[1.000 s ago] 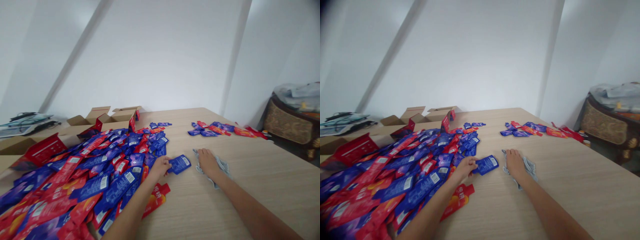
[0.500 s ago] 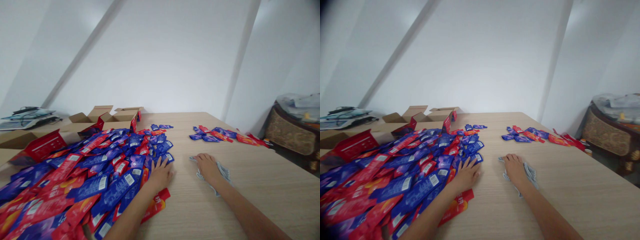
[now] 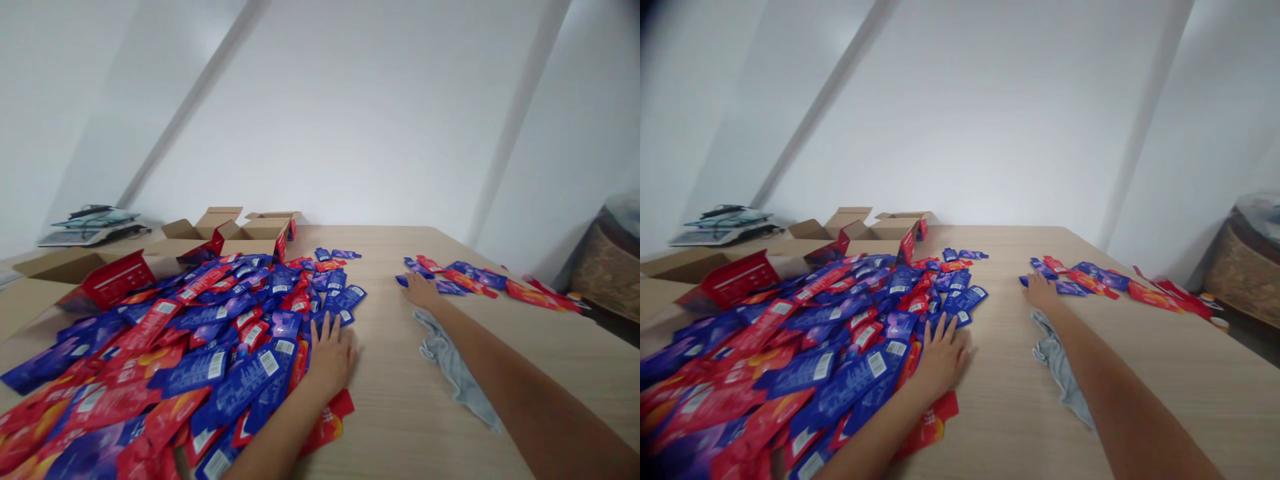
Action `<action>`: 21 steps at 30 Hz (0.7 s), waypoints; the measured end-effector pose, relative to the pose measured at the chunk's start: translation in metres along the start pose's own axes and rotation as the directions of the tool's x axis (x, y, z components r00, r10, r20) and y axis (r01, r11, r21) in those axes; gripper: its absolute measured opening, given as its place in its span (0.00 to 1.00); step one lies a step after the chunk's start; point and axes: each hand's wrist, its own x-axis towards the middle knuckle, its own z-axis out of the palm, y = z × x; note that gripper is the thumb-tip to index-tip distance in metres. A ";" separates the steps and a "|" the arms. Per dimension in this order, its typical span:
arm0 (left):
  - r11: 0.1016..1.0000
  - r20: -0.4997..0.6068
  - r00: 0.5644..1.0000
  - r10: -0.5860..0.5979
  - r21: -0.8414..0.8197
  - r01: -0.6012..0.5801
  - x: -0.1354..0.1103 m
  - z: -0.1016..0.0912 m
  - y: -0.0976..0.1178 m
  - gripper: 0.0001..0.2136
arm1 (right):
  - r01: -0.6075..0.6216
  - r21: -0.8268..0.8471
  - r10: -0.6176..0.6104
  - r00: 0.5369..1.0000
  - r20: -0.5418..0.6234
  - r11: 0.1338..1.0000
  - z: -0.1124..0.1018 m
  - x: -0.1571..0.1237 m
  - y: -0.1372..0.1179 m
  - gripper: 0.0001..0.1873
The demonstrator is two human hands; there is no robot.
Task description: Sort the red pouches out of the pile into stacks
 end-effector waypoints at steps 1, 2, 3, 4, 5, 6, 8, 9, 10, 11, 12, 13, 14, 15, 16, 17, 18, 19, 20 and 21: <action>1.000 0.004 1.000 -0.001 -0.004 0.001 0.000 0.001 -0.001 0.23 | 0.003 0.006 -0.003 1.000 0.028 1.000 0.002 0.006 -0.001 0.26; 1.000 0.006 1.000 0.000 -0.005 0.000 0.000 0.002 -0.001 0.23 | 0.010 0.012 -0.011 0.999 0.051 1.000 0.004 0.009 -0.003 0.26; 1.000 0.007 1.000 0.003 -0.006 -0.003 0.000 0.003 -0.002 0.23 | 0.024 0.015 -0.025 0.997 0.066 1.000 0.006 0.010 -0.006 0.26; 1.000 0.008 1.000 0.005 -0.008 -0.005 0.000 0.004 -0.002 0.23 | 0.046 0.018 -0.047 0.996 0.074 0.999 0.007 0.008 -0.011 0.26; 1.000 0.008 1.000 0.006 -0.011 -0.006 0.000 0.005 -0.003 0.23 | 0.073 0.019 -0.074 0.994 0.074 0.997 0.007 0.003 -0.018 0.26; 1.000 0.007 1.000 0.004 -0.015 -0.004 0.001 0.005 -0.003 0.22 | 0.102 0.018 -0.104 0.992 0.071 0.995 0.007 -0.005 -0.026 0.26; 1.000 0.007 1.000 0.001 -0.026 -0.001 0.002 0.005 -0.003 0.20 | 0.161 0.015 -0.162 0.985 0.063 0.987 0.004 -0.030 -0.045 0.26; 0.999 0.006 1.000 0.001 -0.032 -0.001 0.003 0.005 -0.003 0.19 | 0.184 0.013 -0.185 0.981 0.059 0.983 0.002 -0.046 -0.056 0.26; 0.999 0.004 1.000 0.000 -0.038 0.000 0.003 0.003 -0.003 0.17 | 0.206 0.012 -0.206 0.977 0.055 0.979 -0.001 -0.064 -0.067 0.26; 0.999 -0.004 1.000 0.000 -0.045 0.000 0.003 0.002 -0.002 0.16 | 0.238 0.016 -0.238 0.970 0.045 0.971 -0.005 -0.083 -0.077 0.27; 0.999 -0.016 1.000 -0.002 -0.052 0.001 0.003 -0.001 -0.001 0.15 | 0.283 0.037 -0.284 0.959 0.013 0.958 -0.010 -0.103 -0.086 0.26; 0.998 -0.033 0.999 -0.004 -0.061 0.002 0.003 -0.004 0.000 0.14 | 0.331 0.071 -0.332 0.943 -0.002 0.941 -0.015 -0.121 -0.092 0.25; 0.997 -0.054 0.999 -0.007 -0.074 0.003 0.003 -0.007 0.003 0.14 | 0.363 0.101 -0.363 0.932 -0.018 0.926 -0.019 -0.139 -0.095 0.25; 0.996 -0.072 0.997 -0.008 -0.093 0.001 0.002 -0.010 0.005 0.14 | 0.357 0.102 -0.354 0.934 -0.040 0.929 -0.024 -0.154 -0.095 0.25; 0.993 -0.078 0.997 -0.005 -0.118 -0.004 0.002 -0.013 0.008 0.14 | 0.328 0.086 -0.325 0.944 -0.055 0.941 -0.027 -0.167 -0.091 0.25; 0.989 -0.062 0.998 0.008 -0.149 -0.017 0.001 -0.015 0.012 0.15 | 0.276 0.053 -0.273 0.960 -0.065 0.960 -0.029 -0.177 -0.084 0.25; 0.982 -0.025 0.999 0.037 -0.184 -0.041 -0.001 -0.018 0.015 0.15 | 0.210 0.011 -0.209 0.976 -0.066 0.978 -0.029 -0.183 -0.074 0.25; 0.972 0.023 0.996 0.083 -0.221 -0.076 -0.002 -0.020 0.019 0.16 | 0.150 -0.029 -0.152 0.987 -0.059 0.988 -0.027 -0.187 -0.062 0.24; 0.960 0.074 0.987 0.140 -0.255 -0.118 -0.003 -0.021 0.022 0.18 | 0.106 -0.059 -0.109 0.993 -0.046 0.993 -0.025 -0.189 -0.049 0.22; 0.945 0.118 0.973 0.200 -0.285 -0.159 -0.004 -0.023 0.025 0.20 | 0.078 -0.078 -0.081 0.996 -0.035 0.994 -0.021 -0.188 -0.036 0.20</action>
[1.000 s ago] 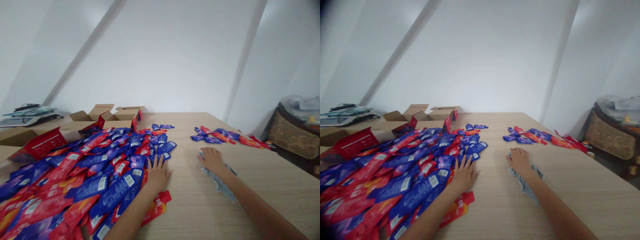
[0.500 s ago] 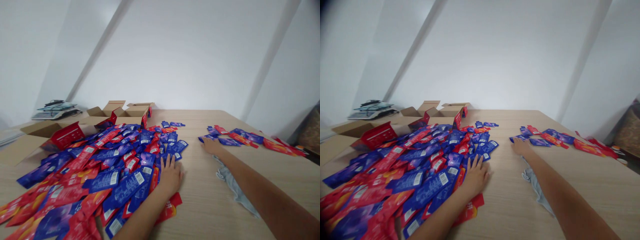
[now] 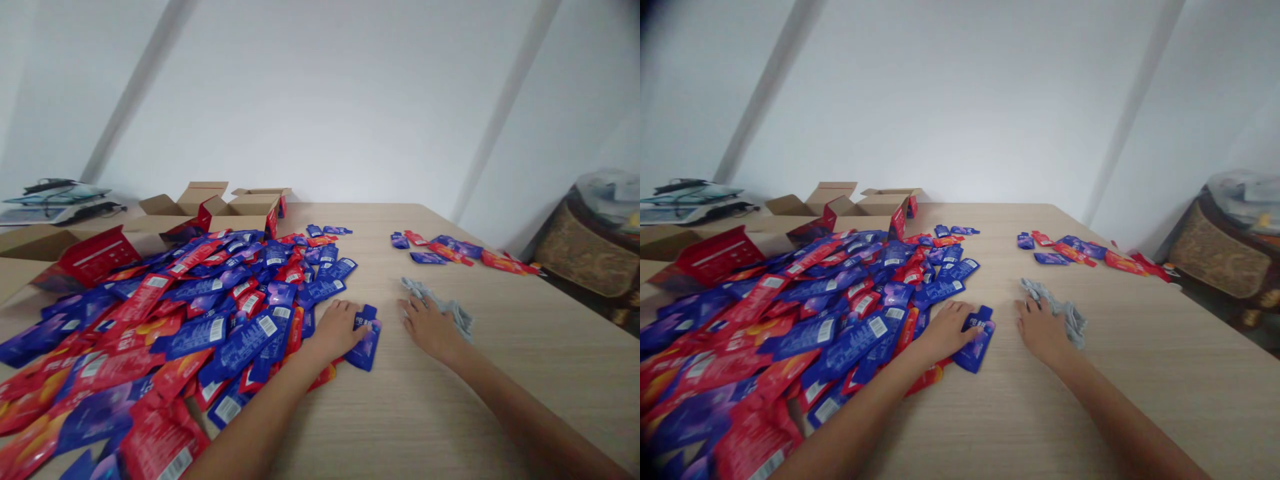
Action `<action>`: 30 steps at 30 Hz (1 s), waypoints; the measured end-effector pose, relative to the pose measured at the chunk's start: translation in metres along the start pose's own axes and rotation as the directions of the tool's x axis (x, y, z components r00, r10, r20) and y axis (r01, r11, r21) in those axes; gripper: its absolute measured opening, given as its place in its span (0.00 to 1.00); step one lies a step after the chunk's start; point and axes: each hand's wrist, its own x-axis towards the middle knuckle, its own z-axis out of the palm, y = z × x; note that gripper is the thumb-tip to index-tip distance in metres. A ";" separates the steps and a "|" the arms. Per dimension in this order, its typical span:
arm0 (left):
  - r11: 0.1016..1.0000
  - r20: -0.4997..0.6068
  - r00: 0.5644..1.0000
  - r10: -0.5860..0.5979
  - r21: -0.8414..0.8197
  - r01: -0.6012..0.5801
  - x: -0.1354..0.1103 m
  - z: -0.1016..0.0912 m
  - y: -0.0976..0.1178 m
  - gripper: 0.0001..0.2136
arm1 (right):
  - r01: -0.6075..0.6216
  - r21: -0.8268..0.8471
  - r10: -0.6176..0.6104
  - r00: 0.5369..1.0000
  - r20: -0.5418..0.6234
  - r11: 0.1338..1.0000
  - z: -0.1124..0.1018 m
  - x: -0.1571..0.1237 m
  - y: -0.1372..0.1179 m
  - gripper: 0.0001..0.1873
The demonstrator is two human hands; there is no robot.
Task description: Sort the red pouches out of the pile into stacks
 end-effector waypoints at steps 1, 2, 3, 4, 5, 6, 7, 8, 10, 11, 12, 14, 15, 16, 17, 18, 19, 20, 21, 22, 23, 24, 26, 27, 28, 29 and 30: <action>0.999 0.046 0.998 0.043 -0.018 -0.042 -0.001 -0.001 0.003 0.22 | -0.013 -0.010 0.013 1.000 0.004 1.000 0.005 0.001 0.012 0.19; 0.997 0.078 0.994 0.079 -0.029 -0.077 -0.001 -0.001 0.006 0.23 | -0.018 -0.014 0.018 1.000 -0.003 1.000 0.009 0.004 0.023 0.19; 0.994 0.102 0.989 0.106 -0.033 -0.103 -0.001 -0.002 0.007 0.24 | -0.020 -0.013 0.020 1.000 -0.020 1.000 0.012 0.008 0.031 0.18; 0.992 0.124 0.984 0.126 -0.035 -0.123 -0.001 -0.003 0.009 0.25 | -0.022 -0.005 0.021 0.999 -0.043 1.000 0.015 0.013 0.037 0.17; 0.990 0.145 0.980 0.140 -0.036 -0.136 -0.001 -0.004 0.010 0.27 | -0.024 0.013 0.025 0.997 -0.068 1.000 0.016 0.018 0.040 0.17; 0.989 0.162 0.976 0.145 -0.039 -0.141 -0.001 -0.005 0.010 0.28 | -0.030 0.045 0.034 0.995 -0.096 0.999 0.017 0.022 0.040 0.17; 0.990 0.175 0.975 0.138 -0.045 -0.133 0.000 -0.006 0.009 0.29 | -0.037 0.086 0.048 0.991 -0.128 0.996 0.017 0.027 0.037 0.17; 0.993 0.188 0.975 0.116 -0.054 -0.107 0.000 -0.006 0.008 0.31 | -0.046 0.128 0.067 0.984 -0.163 0.991 0.016 0.030 0.032 0.18; 0.997 0.220 0.975 0.031 -0.080 -0.014 0.002 -0.006 0.004 0.33 | -0.066 0.177 0.106 0.967 -0.231 0.982 0.015 0.034 0.018 0.22; 0.995 0.234 0.972 -0.020 -0.091 0.042 0.003 -0.005 0.002 0.33 | -0.078 0.174 0.122 0.959 -0.258 0.982 0.015 0.035 0.011 0.23; 0.991 0.240 0.969 -0.064 -0.098 0.089 0.004 -0.003 0.000 0.33 | -0.092 0.157 0.133 0.952 -0.276 0.983 0.016 0.035 0.006 0.24; 0.983 0.221 0.968 -0.121 -0.111 0.148 0.006 -0.001 -0.005 0.27 | -0.130 0.115 0.158 0.947 -0.279 0.985 0.019 0.033 0.003 0.22; 0.978 0.201 0.970 -0.138 -0.127 0.165 0.007 0.000 -0.007 0.22 | -0.150 0.103 0.173 0.950 -0.261 0.983 0.021 0.032 0.005 0.21; 0.972 0.191 0.971 -0.147 -0.153 0.177 0.009 0.001 -0.009 0.17 | -0.165 0.098 0.184 0.955 -0.233 0.981 0.023 0.031 0.009 0.19; 0.964 0.191 0.970 -0.153 -0.189 0.189 0.011 0.001 -0.010 0.13 | -0.166 0.098 0.183 0.963 -0.199 0.981 0.026 0.030 0.016 0.18; 0.951 0.185 0.969 -0.164 -0.233 0.205 0.013 0.000 -0.012 0.10 | -0.153 0.101 0.169 0.971 -0.167 0.983 0.028 0.030 0.023 0.17; 0.930 0.167 0.968 -0.187 -0.286 0.229 0.014 -0.001 -0.013 0.07 | -0.131 0.112 0.147 0.979 -0.143 0.985 0.030 0.030 0.030 0.16; 0.899 0.130 0.965 -0.229 -0.352 0.261 0.016 -0.002 -0.014 0.07 | -0.106 0.135 0.124 0.983 -0.134 0.985 0.032 0.030 0.036 0.15; 0.853 0.085 0.954 -0.288 -0.430 0.296 0.018 -0.002 -0.015 0.06 | -0.085 0.174 0.110 0.983 -0.144 0.981 0.032 0.030 0.040 0.14; 0.791 0.042 0.932 -0.360 -0.515 0.329 0.020 -0.002 -0.015 0.06 | -0.070 0.232 0.112 0.979 -0.172 0.970 0.032 0.031 0.042 0.14; 0.720 0.015 0.903 -0.430 -0.598 0.353 0.022 0.000 -0.016 0.07 | -0.058 0.303 0.127 0.969 -0.212 0.951 0.029 0.031 0.040 0.15; 0.650 0.012 0.876 -0.482 -0.665 0.367 0.023 0.003 -0.016 0.07 | -0.040 0.380 0.147 0.955 -0.258 0.924 0.026 0.031 0.035 0.16; 0.560 0.044 0.857 -0.513 -0.740 0.373 0.023 0.011 -0.016 0.08 | 0.036 0.503 0.158 0.928 -0.337 0.863 0.014 0.028 0.015 0.19; 0.544 0.067 0.865 -0.497 -0.753 0.370 0.023 0.016 -0.015 0.08 | 0.092 0.540 0.134 0.922 -0.364 0.836 0.007 0.024 0.000 0.20; 0.537 0.090 0.878 -0.470 -0.760 0.365 0.023 0.021 -0.013 0.09 | 0.156 0.558 0.082 0.922 -0.379 0.815 -0.001 0.020 -0.016 0.21; 0.537 0.116 0.898 -0.425 -0.766 0.354 0.022 0.026 -0.012 0.10 | 0.218 0.566 0.021 0.922 -0.386 0.795 -0.008 0.015 -0.034 0.21; 0.541 0.145 0.918 -0.369 -0.770 0.339 0.021 0.029 -0.010 0.11 | 0.284 0.563 -0.062 0.923 -0.381 0.776 -0.015 0.010 -0.050 0.20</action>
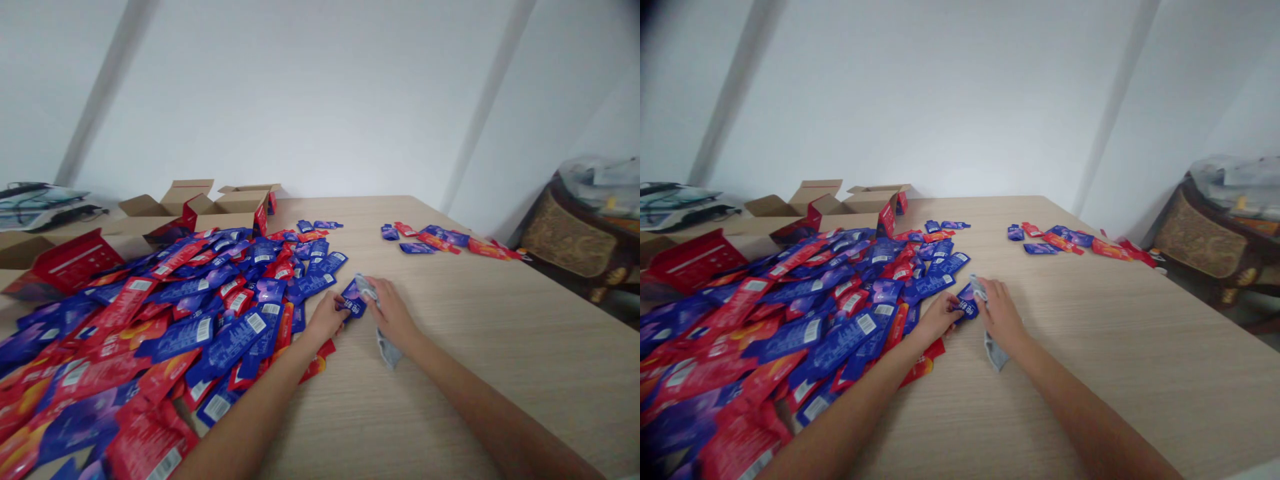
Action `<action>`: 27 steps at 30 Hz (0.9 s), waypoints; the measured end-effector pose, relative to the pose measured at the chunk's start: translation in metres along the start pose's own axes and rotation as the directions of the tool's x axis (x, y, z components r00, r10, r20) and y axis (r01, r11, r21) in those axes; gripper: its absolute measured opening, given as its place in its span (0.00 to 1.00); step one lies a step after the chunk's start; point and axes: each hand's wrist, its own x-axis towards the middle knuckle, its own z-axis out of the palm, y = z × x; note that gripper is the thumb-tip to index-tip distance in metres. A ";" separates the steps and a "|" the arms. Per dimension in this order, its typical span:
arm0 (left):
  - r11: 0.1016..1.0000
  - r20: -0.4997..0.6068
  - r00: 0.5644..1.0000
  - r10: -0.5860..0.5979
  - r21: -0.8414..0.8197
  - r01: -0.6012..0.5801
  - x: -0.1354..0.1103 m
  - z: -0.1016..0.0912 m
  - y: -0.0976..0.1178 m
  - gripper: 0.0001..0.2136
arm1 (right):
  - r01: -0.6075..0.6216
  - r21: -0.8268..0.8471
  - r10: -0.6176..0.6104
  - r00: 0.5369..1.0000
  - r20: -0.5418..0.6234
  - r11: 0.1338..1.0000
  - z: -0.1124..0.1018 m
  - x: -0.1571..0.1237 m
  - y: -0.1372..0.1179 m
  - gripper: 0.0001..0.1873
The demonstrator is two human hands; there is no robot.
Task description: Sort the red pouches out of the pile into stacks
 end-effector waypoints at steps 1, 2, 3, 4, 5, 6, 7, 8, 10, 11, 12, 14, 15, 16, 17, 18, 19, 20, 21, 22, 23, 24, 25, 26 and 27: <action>1.000 0.066 0.998 0.011 -0.003 -0.011 -0.001 0.002 -0.001 0.12 | 0.073 0.018 -0.074 0.996 0.048 0.997 0.004 -0.001 -0.015 0.19; 1.000 0.132 0.991 0.011 -0.008 -0.010 -0.003 0.003 -0.001 0.12 | 0.121 0.023 -0.122 0.989 0.086 0.992 0.009 -0.001 -0.025 0.18; 1.000 0.195 0.981 0.001 -0.017 0.002 -0.005 0.003 0.001 0.12 | 0.155 0.014 -0.156 0.980 0.123 0.988 0.012 -0.001 -0.029 0.18; 0.999 0.246 0.969 -0.019 -0.028 0.026 -0.006 0.003 0.002 0.12 | 0.170 -0.014 -0.165 0.974 0.157 0.985 0.014 0.000 -0.028 0.17; 0.997 0.279 0.959 -0.046 -0.039 0.059 -0.008 0.001 0.005 0.12 | 0.157 -0.061 -0.144 0.972 0.187 0.986 0.016 0.001 -0.023 0.17; 0.994 0.294 0.953 -0.074 -0.051 0.093 -0.009 0.000 0.007 0.12 | 0.120 -0.123 -0.093 0.974 0.209 0.985 0.016 0.003 -0.013 0.16; 0.991 0.295 0.950 -0.097 -0.062 0.121 -0.010 -0.002 0.008 0.13 | 0.065 -0.193 -0.021 0.975 0.219 0.979 0.016 0.005 -0.003 0.15; 0.988 0.287 0.951 -0.116 -0.069 0.141 -0.011 -0.003 0.010 0.14 | -0.003 -0.257 0.060 0.975 0.214 0.966 0.015 0.007 0.006 0.15; 0.984 0.264 0.955 -0.134 -0.077 0.160 -0.011 -0.004 0.011 0.16 | -0.096 -0.315 0.160 0.970 0.185 0.944 0.015 0.006 0.015 0.15; 0.985 0.271 0.954 -0.127 -0.077 0.153 -0.011 -0.003 0.010 0.16 | -0.091 -0.299 0.151 0.971 0.187 0.950 0.015 0.005 0.014 0.15; 0.988 0.287 0.952 -0.109 -0.070 0.134 -0.011 -0.003 0.009 0.15 | -0.053 -0.263 0.108 0.974 0.200 0.963 0.016 0.002 0.009 0.16; 0.996 0.325 0.944 -0.059 -0.044 0.077 -0.009 0.000 0.006 0.11 | 0.075 -0.167 -0.032 0.969 0.245 0.983 0.020 -0.003 -0.004 0.16; 0.998 0.331 0.943 -0.041 -0.030 0.054 -0.008 0.000 0.005 0.10 | 0.122 -0.138 -0.083 0.962 0.259 0.983 0.022 -0.005 -0.008 0.17; 0.999 0.323 0.946 -0.033 -0.019 0.042 -0.007 0.001 0.003 0.09 | 0.138 -0.135 -0.099 0.960 0.263 0.981 0.023 -0.004 -0.009 0.17; 0.999 0.297 0.954 -0.036 -0.009 0.041 -0.006 0.001 0.001 0.10 | 0.119 -0.161 -0.075 0.964 0.257 0.980 0.023 -0.003 -0.006 0.17; 0.999 0.265 0.963 -0.041 0.002 0.042 -0.005 0.001 0.000 0.12 | 0.075 -0.203 -0.024 0.970 0.242 0.976 0.022 0.000 0.001 0.17; 0.999 0.234 0.972 -0.036 0.024 0.031 -0.005 0.000 0.000 0.14 | 0.012 -0.255 0.046 0.975 0.219 0.967 0.021 0.003 0.011 0.17; 0.998 0.210 0.978 -0.010 0.063 -0.003 -0.006 -0.002 0.000 0.15 | -0.046 -0.303 0.110 0.974 0.199 0.952 0.019 0.006 0.022 0.17; 0.990 0.208 0.977 0.038 0.123 -0.065 -0.008 -0.004 0.002 0.16 | -0.088 -0.340 0.158 0.970 0.183 0.936 0.017 0.008 0.032 0.17; 0.967 0.232 0.967 0.100 0.205 -0.149 -0.010 -0.006 0.004 0.16 | -0.114 -0.364 0.188 0.967 0.173 0.924 0.016 0.010 0.041 0.17; 0.924 0.273 0.949 0.159 0.298 -0.240 -0.014 -0.008 0.007 0.18 | -0.126 -0.373 0.200 0.965 0.167 0.919 0.016 0.010 0.048 0.17; 0.862 0.319 0.927 0.198 0.392 -0.320 -0.017 -0.009 0.011 0.21 | -0.133 -0.366 0.203 0.966 0.159 0.921 0.017 0.010 0.053 0.17; 0.791 0.353 0.910 0.217 0.483 -0.376 -0.021 -0.010 0.015 0.24 | -0.142 -0.339 0.202 0.968 0.148 0.930 0.018 0.009 0.055 0.16; 0.717 0.362 0.905 0.224 0.567 -0.405 -0.025 -0.010 0.018 0.26 | -0.164 -0.283 0.205 0.971 0.123 0.945 0.019 0.007 0.057 0.16; 0.648 0.343 0.911 0.230 0.644 -0.406 -0.028 -0.009 0.021 0.25 | -0.195 -0.207 0.216 0.973 0.085 0.959 0.021 0.007 0.058 0.15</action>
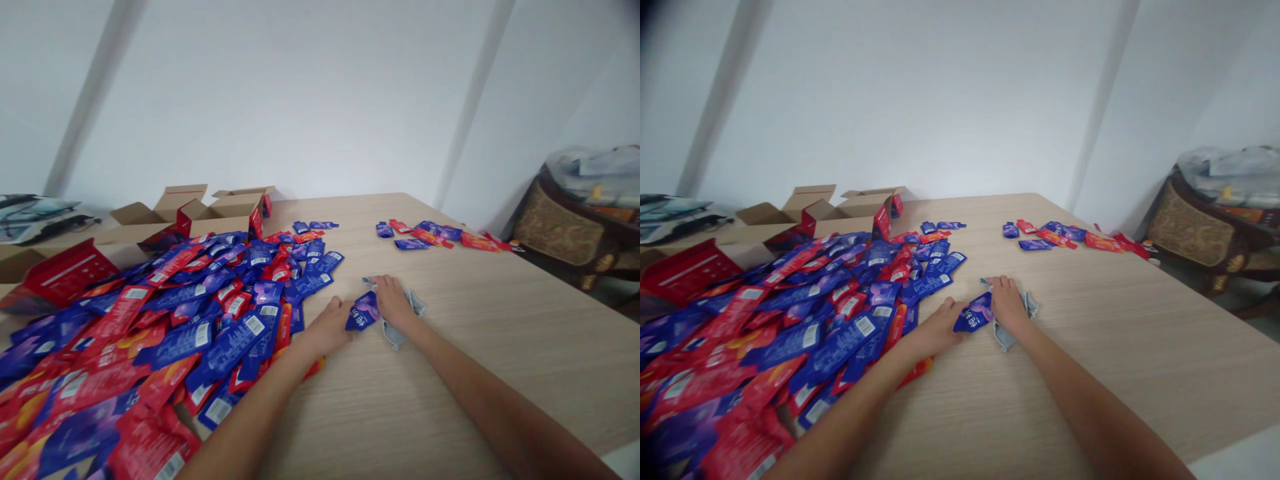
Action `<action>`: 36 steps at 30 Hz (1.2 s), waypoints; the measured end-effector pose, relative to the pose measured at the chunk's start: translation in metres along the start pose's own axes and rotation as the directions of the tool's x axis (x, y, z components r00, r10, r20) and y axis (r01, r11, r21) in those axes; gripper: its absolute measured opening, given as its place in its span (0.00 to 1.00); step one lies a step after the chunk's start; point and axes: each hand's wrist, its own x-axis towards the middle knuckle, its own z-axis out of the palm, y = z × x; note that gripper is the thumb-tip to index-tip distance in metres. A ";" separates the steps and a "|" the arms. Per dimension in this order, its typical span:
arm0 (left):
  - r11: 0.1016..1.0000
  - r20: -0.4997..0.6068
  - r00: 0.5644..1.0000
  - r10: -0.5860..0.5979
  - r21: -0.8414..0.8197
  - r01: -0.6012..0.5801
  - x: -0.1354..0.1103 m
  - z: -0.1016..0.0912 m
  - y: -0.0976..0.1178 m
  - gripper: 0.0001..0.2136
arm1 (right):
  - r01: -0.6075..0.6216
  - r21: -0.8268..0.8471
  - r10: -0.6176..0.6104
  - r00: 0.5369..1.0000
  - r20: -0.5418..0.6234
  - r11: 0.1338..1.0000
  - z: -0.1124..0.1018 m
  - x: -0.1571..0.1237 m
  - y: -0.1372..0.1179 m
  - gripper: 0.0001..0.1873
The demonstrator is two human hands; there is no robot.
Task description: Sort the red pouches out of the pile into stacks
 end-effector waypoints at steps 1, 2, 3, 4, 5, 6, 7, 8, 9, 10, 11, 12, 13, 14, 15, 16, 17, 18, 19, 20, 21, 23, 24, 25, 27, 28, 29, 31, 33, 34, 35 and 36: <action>0.996 -0.035 0.999 -0.021 0.082 0.024 -0.001 0.000 0.003 0.24 | -0.025 0.087 0.028 0.999 -0.040 0.996 0.001 0.000 0.001 0.14; 0.989 -0.073 0.997 -0.038 0.140 0.048 -0.001 0.000 0.005 0.22 | -0.050 0.168 0.064 0.995 -0.078 0.985 0.002 0.000 0.003 0.13; 0.983 -0.107 0.993 -0.045 0.172 0.063 0.000 0.001 0.006 0.20 | -0.074 0.231 0.102 0.988 -0.112 0.970 0.001 0.001 0.005 0.12; 0.983 -0.137 0.989 -0.050 0.171 0.073 0.001 0.001 0.007 0.17 | -0.098 0.269 0.139 0.981 -0.138 0.958 -0.001 0.002 0.007 0.13; 0.988 -0.152 0.986 -0.063 0.131 0.083 0.003 0.001 0.007 0.16 | -0.125 0.294 0.180 0.969 -0.169 0.948 -0.004 0.002 0.009 0.14; 0.994 -0.145 0.985 -0.092 0.049 0.100 0.005 0.001 0.007 0.15 | -0.147 0.322 0.222 0.952 -0.210 0.935 -0.009 0.002 0.010 0.16; 0.989 -0.113 0.983 -0.141 -0.066 0.135 0.007 0.002 0.007 0.16 | -0.154 0.367 0.262 0.928 -0.266 0.917 -0.014 0.001 0.008 0.16; 0.962 -0.055 0.978 -0.202 -0.200 0.188 0.009 0.002 0.008 0.18 | -0.138 0.413 0.288 0.899 -0.329 0.900 -0.019 -0.001 0.004 0.16; 0.910 0.028 0.965 -0.260 -0.327 0.255 0.010 0.002 0.009 0.19 | -0.094 0.449 0.287 0.877 -0.385 0.889 -0.024 -0.004 -0.003 0.16; 0.845 0.120 0.946 -0.303 -0.424 0.325 0.011 0.004 0.010 0.19 | -0.025 0.464 0.246 0.873 -0.422 0.885 -0.028 -0.009 -0.013 0.15; 0.786 0.202 0.923 -0.328 -0.484 0.385 0.012 0.005 0.011 0.19 | 0.062 0.457 0.159 0.889 -0.429 0.888 -0.030 -0.014 -0.024 0.13; 0.742 0.260 0.902 -0.345 -0.513 0.431 0.011 0.007 0.012 0.19 | 0.153 0.430 0.031 0.920 -0.392 0.890 -0.030 -0.020 -0.037 0.13; 0.714 0.295 0.886 -0.357 -0.525 0.463 0.011 0.008 0.012 0.19 | 0.244 0.405 -0.119 0.943 -0.310 0.881 -0.029 -0.024 -0.049 0.13; 0.697 0.314 0.876 -0.367 -0.530 0.482 0.011 0.009 0.012 0.19 | 0.325 0.388 -0.261 0.942 -0.211 0.862 -0.026 -0.028 -0.058 0.13; 0.686 0.321 0.870 -0.373 -0.536 0.492 0.010 0.010 0.012 0.19 | 0.369 0.368 -0.349 0.929 -0.121 0.853 -0.022 -0.029 -0.064 0.15; 0.679 0.325 0.867 -0.377 -0.540 0.497 0.009 0.010 0.011 0.18 | 0.372 0.339 -0.378 0.924 -0.049 0.864 -0.017 -0.028 -0.067 0.17; 0.676 0.329 0.865 -0.379 -0.540 0.502 0.009 0.009 0.009 0.18 | 0.355 0.294 -0.372 0.928 0.003 0.887 -0.014 -0.026 -0.066 0.17; 0.679 0.336 0.862 -0.379 -0.533 0.506 0.008 0.007 0.008 0.19 | 0.309 0.240 -0.326 0.945 0.031 0.920 -0.010 -0.023 -0.062 0.17; 0.685 0.343 0.859 -0.379 -0.520 0.510 0.008 0.006 0.007 0.20 | 0.252 0.188 -0.264 0.964 0.041 0.949 -0.008 -0.019 -0.056 0.17; 0.692 0.348 0.856 -0.382 -0.507 0.515 0.007 0.004 0.006 0.20 | 0.197 0.148 -0.204 0.978 0.039 0.969 -0.006 -0.016 -0.051 0.16; 0.693 0.351 0.854 -0.385 -0.500 0.519 0.007 0.003 0.005 0.21 | 0.151 0.128 -0.157 0.987 0.033 0.980 -0.005 -0.015 -0.048 0.16; 0.684 0.344 0.858 -0.382 -0.519 0.513 0.008 0.004 0.003 0.20 | 0.140 0.156 -0.147 0.989 0.031 0.978 -0.003 -0.017 -0.049 0.15; 0.675 0.338 0.861 -0.379 -0.535 0.507 0.009 0.006 0.002 0.18 | 0.165 0.191 -0.174 0.984 0.035 0.968 -0.002 -0.021 -0.054 0.15; 0.666 0.331 0.865 -0.376 -0.552 0.501 0.010 0.009 0.001 0.17 | 0.195 0.229 -0.209 0.977 0.041 0.954 0.000 -0.024 -0.058 0.14; 0.660 0.319 0.872 -0.371 -0.570 0.489 0.012 0.014 -0.001 0.15 | 0.231 0.268 -0.253 0.966 0.051 0.935 0.003 -0.027 -0.065 0.14; 0.661 0.318 0.873 -0.369 -0.570 0.487 0.013 0.016 -0.002 0.16 | 0.232 0.256 -0.254 0.966 0.056 0.938 0.004 -0.025 -0.064 0.14; 0.659 0.320 0.874 -0.365 -0.575 0.486 0.013 0.016 -0.004 0.17 | 0.216 0.226 -0.235 0.970 0.059 0.950 0.004 -0.022 -0.060 0.15; 0.622 0.314 0.877 -0.363 -0.619 0.479 0.013 0.010 -0.006 0.18 | 0.146 0.127 -0.153 0.987 0.051 0.981 0.003 -0.014 -0.042 0.16; 0.550 0.268 0.888 -0.374 -0.706 0.445 0.011 -0.004 -0.010 0.18 | 0.051 0.027 -0.051 0.998 0.031 0.998 0.000 -0.006 -0.018 0.16; 0.511 0.223 0.897 -0.382 -0.757 0.407 0.010 -0.013 -0.013 0.17 | 0.011 -0.010 -0.011 1.000 0.024 1.000 -0.002 -0.003 -0.006 0.15; 0.475 0.166 0.904 -0.394 -0.805 0.355 0.009 -0.023 -0.017 0.17 | -0.022 -0.038 0.023 1.000 0.021 0.999 -0.004 -0.002 0.004 0.15; 0.442 0.099 0.908 -0.406 -0.849 0.290 0.008 -0.031 -0.021 0.17 | -0.048 -0.058 0.049 0.999 0.020 0.997 -0.006 -0.001 0.012 0.14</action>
